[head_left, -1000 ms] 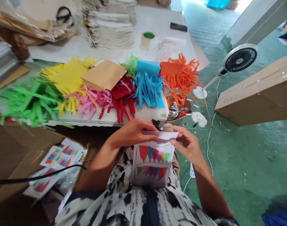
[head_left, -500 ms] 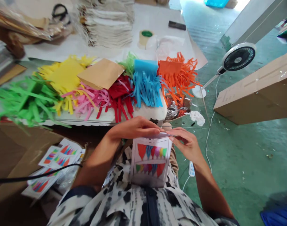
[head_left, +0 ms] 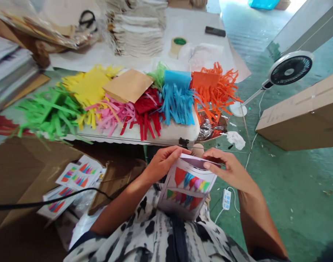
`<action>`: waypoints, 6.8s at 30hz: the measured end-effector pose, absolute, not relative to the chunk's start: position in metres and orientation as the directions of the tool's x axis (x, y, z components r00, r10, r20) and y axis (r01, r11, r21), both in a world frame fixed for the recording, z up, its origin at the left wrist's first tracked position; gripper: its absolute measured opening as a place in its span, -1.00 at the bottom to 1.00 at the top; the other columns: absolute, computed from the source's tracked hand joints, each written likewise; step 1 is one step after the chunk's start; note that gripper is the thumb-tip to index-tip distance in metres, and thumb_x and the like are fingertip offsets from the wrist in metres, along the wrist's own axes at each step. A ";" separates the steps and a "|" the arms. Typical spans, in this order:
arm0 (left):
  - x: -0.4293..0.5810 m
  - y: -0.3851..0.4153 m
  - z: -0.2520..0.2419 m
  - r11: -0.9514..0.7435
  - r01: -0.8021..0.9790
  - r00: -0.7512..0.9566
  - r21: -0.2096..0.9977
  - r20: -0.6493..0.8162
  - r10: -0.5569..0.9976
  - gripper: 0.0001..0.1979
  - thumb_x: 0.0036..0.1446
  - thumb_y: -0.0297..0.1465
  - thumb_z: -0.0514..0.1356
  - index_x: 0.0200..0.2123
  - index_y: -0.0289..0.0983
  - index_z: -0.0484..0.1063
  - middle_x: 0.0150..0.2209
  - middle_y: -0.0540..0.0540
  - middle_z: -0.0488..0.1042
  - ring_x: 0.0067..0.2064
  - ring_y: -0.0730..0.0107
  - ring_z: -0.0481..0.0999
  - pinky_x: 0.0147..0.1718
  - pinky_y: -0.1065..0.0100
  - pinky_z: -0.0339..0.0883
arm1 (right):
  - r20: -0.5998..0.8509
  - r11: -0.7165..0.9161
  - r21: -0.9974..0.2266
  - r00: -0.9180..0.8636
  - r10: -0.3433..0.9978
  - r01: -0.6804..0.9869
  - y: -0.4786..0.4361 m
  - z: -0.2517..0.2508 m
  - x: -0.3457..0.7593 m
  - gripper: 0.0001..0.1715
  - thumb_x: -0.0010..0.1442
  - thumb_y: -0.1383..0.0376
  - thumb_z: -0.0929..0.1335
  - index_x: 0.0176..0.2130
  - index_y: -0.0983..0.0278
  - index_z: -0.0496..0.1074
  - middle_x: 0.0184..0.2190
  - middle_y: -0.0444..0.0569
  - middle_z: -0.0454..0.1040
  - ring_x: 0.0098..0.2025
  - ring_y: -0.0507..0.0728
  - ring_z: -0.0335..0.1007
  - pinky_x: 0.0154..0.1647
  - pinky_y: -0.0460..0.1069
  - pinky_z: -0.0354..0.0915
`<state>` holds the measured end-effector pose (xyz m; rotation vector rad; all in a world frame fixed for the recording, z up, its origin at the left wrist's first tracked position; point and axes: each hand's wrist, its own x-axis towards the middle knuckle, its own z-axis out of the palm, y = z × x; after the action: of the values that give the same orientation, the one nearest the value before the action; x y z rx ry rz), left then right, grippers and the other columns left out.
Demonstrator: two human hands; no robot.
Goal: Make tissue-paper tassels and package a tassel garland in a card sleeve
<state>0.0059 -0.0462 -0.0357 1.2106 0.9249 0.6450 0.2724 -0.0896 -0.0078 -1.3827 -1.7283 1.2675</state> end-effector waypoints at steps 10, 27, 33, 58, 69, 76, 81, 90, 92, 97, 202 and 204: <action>0.006 -0.047 -0.018 0.115 0.062 0.574 0.991 -0.129 0.808 -0.57 0.45 -0.13 0.11 -0.10 -0.30 0.68 -0.17 -0.12 0.67 -0.16 0.30 0.57 -0.16 0.39 0.36 | -0.174 -0.023 -0.918 -0.349 0.921 0.396 -0.095 0.004 0.260 -0.57 0.44 0.07 0.36 0.23 0.02 0.56 0.02 -0.07 0.68 -0.06 0.18 0.64 -0.09 0.02 0.55; -0.006 -0.036 -0.057 -0.022 -0.120 0.645 0.993 0.095 0.758 -0.41 0.36 0.09 0.14 -0.10 -0.29 0.73 -0.08 -0.31 0.71 -0.02 0.05 0.69 0.01 0.19 0.50 | -0.088 0.087 -0.905 -0.383 0.919 0.417 -0.101 0.003 0.256 -0.59 0.50 0.18 0.29 0.23 0.00 0.55 -0.21 -0.07 0.65 -0.25 0.07 0.50 -0.25 -0.05 0.36; 0.005 -0.041 -0.055 -0.114 -0.222 0.537 0.968 0.219 0.815 -0.74 0.11 -0.20 0.49 -0.20 -0.24 0.73 -0.17 -0.26 0.72 -0.13 0.13 0.72 -0.12 0.24 0.56 | -0.031 0.212 -0.882 -0.500 0.865 0.421 -0.104 0.010 0.257 -0.44 0.50 0.16 0.28 0.41 -0.04 0.31 0.10 -0.02 0.61 0.07 0.19 0.54 0.10 0.12 0.46; -0.009 -0.031 -0.031 -0.319 0.225 0.603 0.921 0.125 0.788 -0.75 0.25 -0.26 0.38 -0.40 -0.26 0.48 -0.16 -0.16 0.70 -0.21 0.33 0.68 -0.27 0.42 0.47 | 0.258 0.223 -0.790 -0.019 0.966 0.571 -0.147 -0.036 0.234 -0.60 0.34 0.28 0.44 0.14 0.02 0.48 0.29 0.07 0.40 0.34 0.31 0.35 0.29 0.28 0.40; 0.010 -0.001 0.024 -0.486 0.321 0.835 0.813 0.000 0.550 -0.77 0.32 -0.24 0.32 -0.34 -0.27 0.57 -0.35 -0.02 0.54 -0.37 0.48 0.48 -0.38 0.48 0.31 | 0.283 0.263 -0.830 -0.034 0.958 0.493 -0.141 -0.025 0.223 -0.62 0.33 0.31 0.46 0.11 0.00 0.53 0.24 0.01 0.46 0.30 0.27 0.41 0.31 0.23 0.40; 0.008 0.004 0.010 -0.404 0.096 0.936 0.910 0.056 0.347 -0.62 0.41 -0.41 0.19 0.23 -0.11 0.56 0.15 -0.17 0.63 0.12 0.24 0.65 0.06 0.39 0.50 | 0.033 0.024 -0.997 0.109 0.993 0.080 -0.149 -0.039 0.212 -0.23 0.30 0.22 0.51 0.38 -0.02 0.26 0.34 0.06 0.39 0.28 0.23 0.47 0.26 0.15 0.49; 0.009 0.005 0.006 -0.352 0.131 0.921 0.927 0.018 0.388 -0.65 0.38 -0.38 0.24 0.18 -0.23 0.60 -0.03 -0.17 0.71 -0.08 0.29 0.72 -0.13 0.48 0.54 | 0.017 -0.007 -0.990 0.170 0.985 0.138 -0.146 -0.043 0.208 -0.23 0.30 0.20 0.51 0.38 -0.03 0.27 0.25 0.04 0.45 0.18 0.22 0.53 0.17 0.16 0.53; 0.013 0.008 0.003 -0.338 0.165 0.919 0.927 -0.020 0.394 -0.68 0.37 -0.39 0.25 0.13 -0.25 0.63 -0.08 -0.15 0.72 -0.12 0.33 0.72 -0.18 0.52 0.51 | 0.216 0.224 -0.846 -0.073 0.974 0.484 -0.142 -0.033 0.223 -0.63 0.38 0.32 0.41 0.14 0.06 0.44 0.35 0.07 0.29 0.38 0.26 0.29 0.34 0.25 0.36; 0.015 0.009 0.002 -0.314 0.147 0.931 0.938 -0.024 0.365 -0.68 0.39 -0.40 0.24 0.15 -0.24 0.62 -0.04 -0.15 0.71 -0.09 0.34 0.72 -0.18 0.53 0.50 | 0.192 0.202 -0.858 -0.069 0.979 0.473 -0.140 -0.027 0.225 -0.73 0.38 0.30 0.41 0.07 0.08 0.46 0.27 0.06 0.36 0.39 0.26 0.26 0.31 0.24 0.39; 0.015 0.012 0.002 -0.259 0.113 0.946 0.959 -0.024 0.324 -0.66 0.39 -0.41 0.25 0.18 -0.21 0.60 0.07 -0.19 0.67 0.05 0.24 0.70 -0.01 0.43 0.55 | 0.131 0.145 -0.902 -0.062 0.989 0.407 -0.138 -0.020 0.228 -0.83 0.39 0.28 0.41 -0.02 0.09 0.50 0.22 0.04 0.38 0.34 0.23 0.30 0.10 0.11 0.52; -0.001 -0.014 -0.021 -0.263 0.036 0.586 0.964 0.193 0.787 -0.50 0.03 -0.34 0.55 0.08 -0.15 0.67 0.04 -0.18 0.69 0.05 0.13 0.69 0.00 0.33 0.58 | 0.131 0.078 -0.981 0.313 0.941 0.175 -0.137 -0.050 0.240 -0.72 0.26 0.26 0.53 -0.02 0.05 0.65 -0.08 -0.09 0.68 -0.08 0.12 0.60 -0.09 -0.01 0.51; -0.001 -0.014 -0.020 -0.174 0.001 0.541 0.985 0.145 0.828 -0.61 0.08 -0.33 0.52 0.02 -0.18 0.70 -0.06 -0.17 0.72 -0.08 0.18 0.72 -0.12 0.36 0.60 | 0.167 0.107 -0.974 0.317 0.934 0.198 -0.131 -0.044 0.244 -0.72 0.25 0.27 0.53 -0.02 0.04 0.65 -0.09 -0.10 0.68 -0.08 0.13 0.60 -0.09 0.00 0.50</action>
<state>-0.0006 -0.0142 -0.0199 1.5827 0.7253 0.8625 0.2436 -0.1311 -0.0436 -1.3724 -1.1415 0.7670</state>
